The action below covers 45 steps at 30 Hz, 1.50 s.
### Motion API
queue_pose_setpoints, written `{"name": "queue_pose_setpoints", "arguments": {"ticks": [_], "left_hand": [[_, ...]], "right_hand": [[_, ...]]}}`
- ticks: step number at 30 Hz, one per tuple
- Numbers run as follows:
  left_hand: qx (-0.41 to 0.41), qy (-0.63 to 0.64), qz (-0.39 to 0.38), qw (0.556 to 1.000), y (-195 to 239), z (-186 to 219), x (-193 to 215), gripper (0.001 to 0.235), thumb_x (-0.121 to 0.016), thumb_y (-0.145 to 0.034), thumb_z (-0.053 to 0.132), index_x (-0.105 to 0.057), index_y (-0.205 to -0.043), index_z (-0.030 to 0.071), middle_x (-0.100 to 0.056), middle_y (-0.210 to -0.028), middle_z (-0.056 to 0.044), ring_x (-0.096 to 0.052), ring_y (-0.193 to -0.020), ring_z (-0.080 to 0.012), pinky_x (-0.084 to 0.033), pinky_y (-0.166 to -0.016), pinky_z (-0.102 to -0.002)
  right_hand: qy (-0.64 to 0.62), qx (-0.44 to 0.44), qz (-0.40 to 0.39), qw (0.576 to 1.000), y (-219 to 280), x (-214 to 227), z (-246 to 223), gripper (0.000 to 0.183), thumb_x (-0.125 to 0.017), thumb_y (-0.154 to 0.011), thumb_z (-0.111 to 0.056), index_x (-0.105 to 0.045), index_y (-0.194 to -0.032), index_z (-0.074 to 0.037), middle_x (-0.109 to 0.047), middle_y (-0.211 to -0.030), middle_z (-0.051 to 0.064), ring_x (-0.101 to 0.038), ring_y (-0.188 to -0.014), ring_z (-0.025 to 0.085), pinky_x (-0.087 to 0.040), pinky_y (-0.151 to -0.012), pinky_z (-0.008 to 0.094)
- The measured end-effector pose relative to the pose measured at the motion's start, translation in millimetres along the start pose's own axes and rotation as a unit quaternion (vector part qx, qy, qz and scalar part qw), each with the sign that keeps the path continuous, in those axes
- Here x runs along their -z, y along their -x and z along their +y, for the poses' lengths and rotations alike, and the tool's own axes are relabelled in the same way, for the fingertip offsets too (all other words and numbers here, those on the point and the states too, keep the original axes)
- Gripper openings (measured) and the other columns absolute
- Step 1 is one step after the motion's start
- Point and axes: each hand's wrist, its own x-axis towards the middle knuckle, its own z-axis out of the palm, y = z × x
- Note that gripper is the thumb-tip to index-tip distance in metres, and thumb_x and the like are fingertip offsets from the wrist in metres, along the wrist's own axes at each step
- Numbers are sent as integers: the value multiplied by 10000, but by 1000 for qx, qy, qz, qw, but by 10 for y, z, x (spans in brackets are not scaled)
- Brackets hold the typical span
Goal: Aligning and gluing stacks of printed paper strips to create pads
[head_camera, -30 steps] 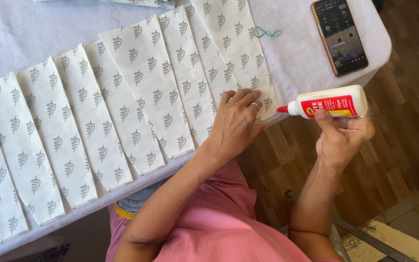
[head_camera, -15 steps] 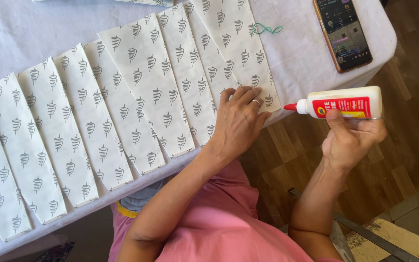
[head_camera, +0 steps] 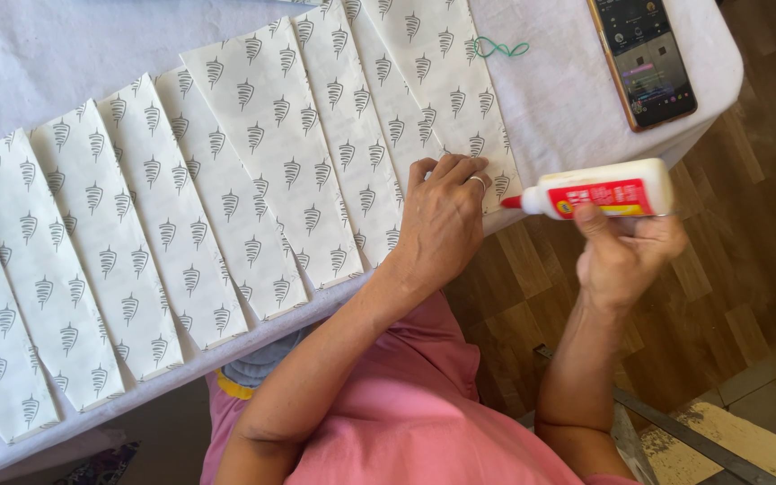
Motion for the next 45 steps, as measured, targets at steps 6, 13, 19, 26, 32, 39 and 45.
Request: {"name": "queue_pose_setpoints", "arguments": {"ticks": [6, 13, 19, 26, 32, 39, 45], "left_hand": [[-11, -8, -35, 999, -43, -31, 33, 157, -663, -720, 11, -685, -860, 78, -645, -1045, -33, -570, -1020, -308, -405, -783, -466], [-28, 65, 12, 997, 74, -149, 559, 35, -697, -933, 25, -707, -962, 10, -653, -1090, -98, -517, -1011, -340, -441, -794, -456], [-9, 30, -42, 999, 327, -275, 586, 82, -698, -899, 93, -709, -828, 54, -690, -1068, -47, -518, -957, -297, -400, -759, -425], [-2, 2, -74, 997, 391, -273, 575, 382, -888, -744, 311, -750, -985, 49, -678, -1204, -55, -538, -1071, -296, -414, -803, -435], [-17, -41, -95, 995, 444, -285, 577, 536, -922, -609, 399, -749, -984, 56, -659, -1295, -57, -535, -1138, -303, -417, -818, -458], [38, 14, -109, 993, 353, -125, 747, 498, -951, -644, 244, -757, -1049, 27, -685, -1159, -110, -572, -1162, -300, -421, -954, -444], [13, -34, -40, 999, 435, -228, 514, 347, -847, -794, 365, -770, -999, 95, -699, -1208, -25, -558, -1081, -283, -413, -820, -455]], "right_hand": [[-49, 30, 58, 997, -163, 184, -20, 443, -899, -817, -27, -655, -1174, 70, -703, -1114, 219, -707, -1017, 295, -679, -964, 537], [-156, -67, 74, 983, -32, 157, -65, 457, -899, -811, -90, -656, -1175, 42, -728, -1077, 180, -736, -977, 271, -676, -899, 441], [-153, -62, 17, 986, 103, -63, -50, 553, -894, -802, -96, -617, -1252, 66, -717, -1130, 192, -720, -1032, 270, -658, -998, 482], [-72, -62, -32, 995, 183, -203, -107, 499, -920, -743, -83, -661, -1158, 18, -719, -1063, 143, -699, -967, 214, -664, -855, 439], [36, -32, -78, 996, 281, -320, -181, 438, -934, -755, -105, -655, -1068, 21, -660, -861, 93, -669, -811, 198, -658, -729, 382], [-23, 1, -153, 988, 395, -258, 160, 527, -886, -704, 36, -591, -1141, 42, -701, -1022, 211, -707, -1062, 288, -607, -922, 485], [60, -26, -49, 997, 213, -216, -192, 413, -945, -745, -83, -660, -1031, 4, -661, -864, 75, -647, -801, 177, -620, -686, 349]]}}
